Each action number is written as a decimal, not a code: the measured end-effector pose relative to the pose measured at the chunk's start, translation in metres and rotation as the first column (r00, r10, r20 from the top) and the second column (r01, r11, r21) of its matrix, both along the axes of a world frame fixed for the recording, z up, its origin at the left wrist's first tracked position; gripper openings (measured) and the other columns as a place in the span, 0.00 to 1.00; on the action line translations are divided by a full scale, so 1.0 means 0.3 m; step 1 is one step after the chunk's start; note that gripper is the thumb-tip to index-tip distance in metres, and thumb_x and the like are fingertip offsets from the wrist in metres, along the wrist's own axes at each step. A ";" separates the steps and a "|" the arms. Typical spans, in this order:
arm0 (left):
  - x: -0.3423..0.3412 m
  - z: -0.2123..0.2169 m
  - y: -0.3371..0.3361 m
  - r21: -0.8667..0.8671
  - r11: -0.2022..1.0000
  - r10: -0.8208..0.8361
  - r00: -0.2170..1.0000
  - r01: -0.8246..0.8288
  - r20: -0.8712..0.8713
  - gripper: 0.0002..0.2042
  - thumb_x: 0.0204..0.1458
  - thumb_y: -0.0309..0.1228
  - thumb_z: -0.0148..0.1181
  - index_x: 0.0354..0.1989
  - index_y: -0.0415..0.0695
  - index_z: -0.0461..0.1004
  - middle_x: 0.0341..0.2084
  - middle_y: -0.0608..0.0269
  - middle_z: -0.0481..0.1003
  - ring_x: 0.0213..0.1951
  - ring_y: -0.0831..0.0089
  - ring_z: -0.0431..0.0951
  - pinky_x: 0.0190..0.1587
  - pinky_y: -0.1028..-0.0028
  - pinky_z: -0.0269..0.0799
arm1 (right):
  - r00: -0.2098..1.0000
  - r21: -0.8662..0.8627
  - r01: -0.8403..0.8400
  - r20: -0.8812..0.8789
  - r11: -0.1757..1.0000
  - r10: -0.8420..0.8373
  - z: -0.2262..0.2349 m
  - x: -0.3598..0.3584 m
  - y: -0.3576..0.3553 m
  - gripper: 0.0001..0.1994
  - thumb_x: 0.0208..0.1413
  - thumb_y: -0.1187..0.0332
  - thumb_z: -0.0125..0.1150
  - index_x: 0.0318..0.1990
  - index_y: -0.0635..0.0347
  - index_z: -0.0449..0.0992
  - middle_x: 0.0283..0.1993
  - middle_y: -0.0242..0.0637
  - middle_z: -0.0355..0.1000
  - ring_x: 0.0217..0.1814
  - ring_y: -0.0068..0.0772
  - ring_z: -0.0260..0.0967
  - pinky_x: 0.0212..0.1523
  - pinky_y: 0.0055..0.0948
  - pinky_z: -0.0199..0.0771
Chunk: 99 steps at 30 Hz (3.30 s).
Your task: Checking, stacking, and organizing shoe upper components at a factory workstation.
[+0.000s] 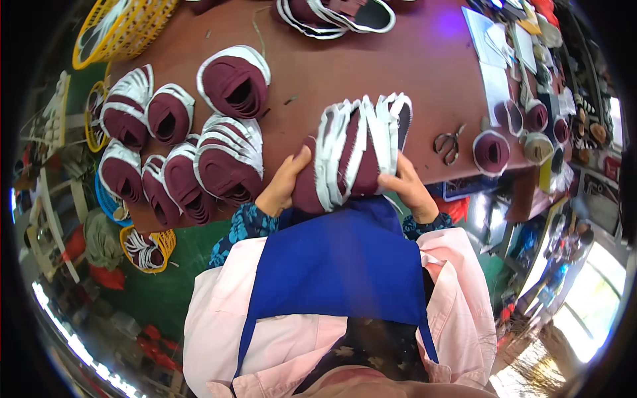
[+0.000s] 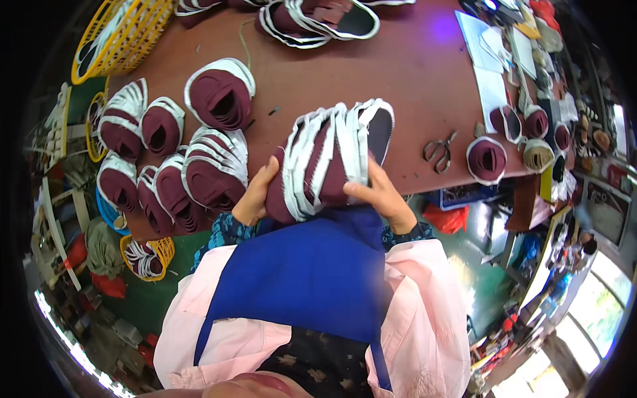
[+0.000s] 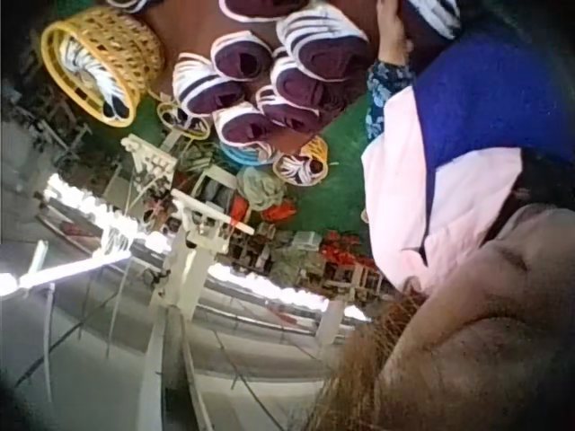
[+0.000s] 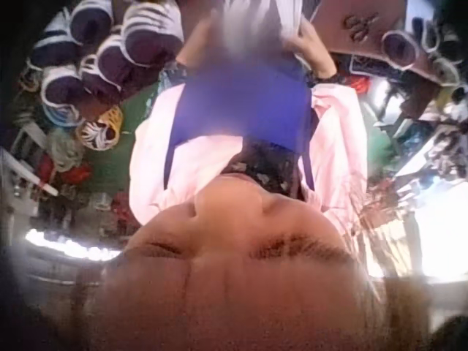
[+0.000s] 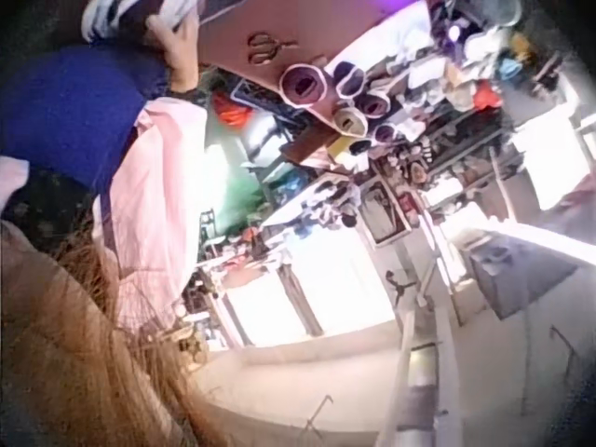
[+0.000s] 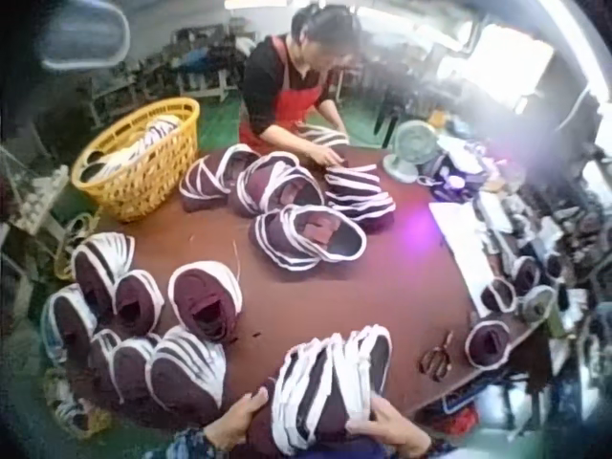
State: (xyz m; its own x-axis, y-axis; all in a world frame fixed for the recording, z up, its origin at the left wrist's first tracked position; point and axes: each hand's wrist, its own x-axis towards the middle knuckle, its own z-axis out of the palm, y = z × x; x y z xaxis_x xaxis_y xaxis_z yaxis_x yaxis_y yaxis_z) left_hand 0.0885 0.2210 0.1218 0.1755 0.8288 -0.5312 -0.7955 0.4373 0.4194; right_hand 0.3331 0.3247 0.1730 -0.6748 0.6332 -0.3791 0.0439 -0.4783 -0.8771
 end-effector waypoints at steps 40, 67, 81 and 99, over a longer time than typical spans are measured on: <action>-0.402 -0.353 0.356 -0.294 0.956 -0.262 -0.522 -0.023 -0.812 0.22 0.46 0.35 0.70 0.45 0.35 0.71 0.36 0.45 0.79 0.42 0.49 0.79 0.53 0.57 0.71 | 0.840 0.095 -0.530 0.192 0.843 0.507 -0.176 0.108 0.098 0.24 0.61 0.63 0.62 0.61 0.69 0.70 0.50 0.53 0.78 0.54 0.40 0.77 0.54 0.31 0.74; -0.316 -0.406 0.231 -0.319 0.814 0.448 0.875 -0.485 -0.184 0.26 0.67 0.51 0.40 0.64 0.46 0.66 0.61 0.57 0.70 0.63 0.57 0.68 0.67 0.52 0.60 | 0.851 0.625 -0.233 0.502 0.745 -0.154 -0.383 -0.412 0.426 0.17 0.56 0.60 0.64 0.49 0.62 0.77 0.44 0.47 0.75 0.47 0.48 0.73 0.50 0.41 0.72; -0.876 -0.326 0.000 0.000 0.930 -0.225 -0.572 -0.367 -0.788 0.25 0.48 0.33 0.67 0.52 0.34 0.68 0.46 0.47 0.70 0.52 0.49 0.69 0.56 0.54 0.63 | 0.707 0.590 -0.652 0.700 0.476 0.100 -0.565 -0.748 0.156 0.30 0.48 0.47 0.69 0.51 0.61 0.77 0.44 0.52 0.77 0.51 0.52 0.72 0.53 0.47 0.69; -0.845 -0.003 0.029 0.026 0.830 0.558 0.829 -0.558 -0.019 0.20 0.59 0.32 0.61 0.58 0.39 0.70 0.51 0.61 0.76 0.50 0.71 0.78 0.54 0.69 0.74 | 0.844 0.881 -0.411 0.271 0.233 0.462 -0.201 -1.133 0.144 0.19 0.39 0.76 0.64 0.43 0.63 0.75 0.40 0.46 0.72 0.46 0.54 0.67 0.48 0.45 0.68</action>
